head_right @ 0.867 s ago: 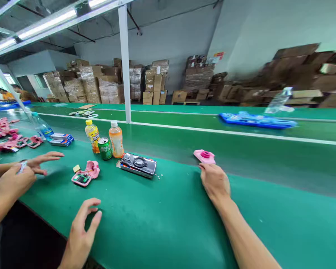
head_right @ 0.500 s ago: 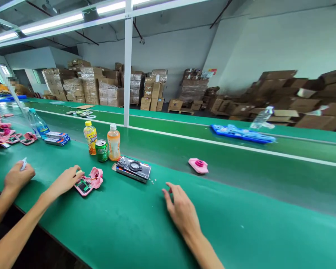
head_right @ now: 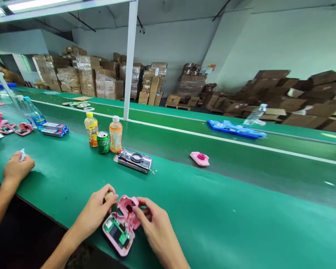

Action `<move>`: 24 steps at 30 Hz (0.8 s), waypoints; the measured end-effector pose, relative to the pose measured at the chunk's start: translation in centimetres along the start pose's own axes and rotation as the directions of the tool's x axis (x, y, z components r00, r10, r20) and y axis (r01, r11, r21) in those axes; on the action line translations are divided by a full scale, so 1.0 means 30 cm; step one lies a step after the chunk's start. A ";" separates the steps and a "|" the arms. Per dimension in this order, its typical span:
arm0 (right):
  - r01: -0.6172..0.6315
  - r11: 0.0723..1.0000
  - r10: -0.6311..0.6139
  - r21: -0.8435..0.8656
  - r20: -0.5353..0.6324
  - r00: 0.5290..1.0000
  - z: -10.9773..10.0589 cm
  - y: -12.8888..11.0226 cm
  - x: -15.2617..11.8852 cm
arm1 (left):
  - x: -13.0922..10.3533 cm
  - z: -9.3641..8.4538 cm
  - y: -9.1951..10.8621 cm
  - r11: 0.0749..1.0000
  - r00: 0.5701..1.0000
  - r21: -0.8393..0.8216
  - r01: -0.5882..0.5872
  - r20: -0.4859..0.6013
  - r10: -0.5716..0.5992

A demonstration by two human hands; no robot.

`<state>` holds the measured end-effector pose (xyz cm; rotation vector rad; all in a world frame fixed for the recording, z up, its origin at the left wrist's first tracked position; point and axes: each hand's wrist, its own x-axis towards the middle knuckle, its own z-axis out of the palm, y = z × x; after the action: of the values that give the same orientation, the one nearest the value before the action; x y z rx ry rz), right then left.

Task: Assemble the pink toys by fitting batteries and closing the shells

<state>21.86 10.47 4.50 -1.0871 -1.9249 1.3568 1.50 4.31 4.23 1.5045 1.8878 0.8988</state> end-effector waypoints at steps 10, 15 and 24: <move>0.459 0.642 -0.481 -0.614 0.144 0.865 0.084 -0.181 0.037 | -0.058 0.007 -0.049 0.788 0.993 -0.612 0.062 0.119 0.015; 0.537 0.528 -0.404 -0.658 0.361 0.840 0.150 -0.199 0.085 | -0.070 0.000 -0.066 0.781 0.993 -0.622 0.057 0.117 0.021; 0.548 0.472 -0.317 -0.691 0.447 0.837 0.102 -0.239 0.110 | -0.083 0.020 -0.077 0.843 0.986 -0.538 -0.016 0.133 0.103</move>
<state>15.51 10.55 10.09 -0.6429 -2.8871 0.2732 1.10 1.64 2.08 1.2436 1.3263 1.1801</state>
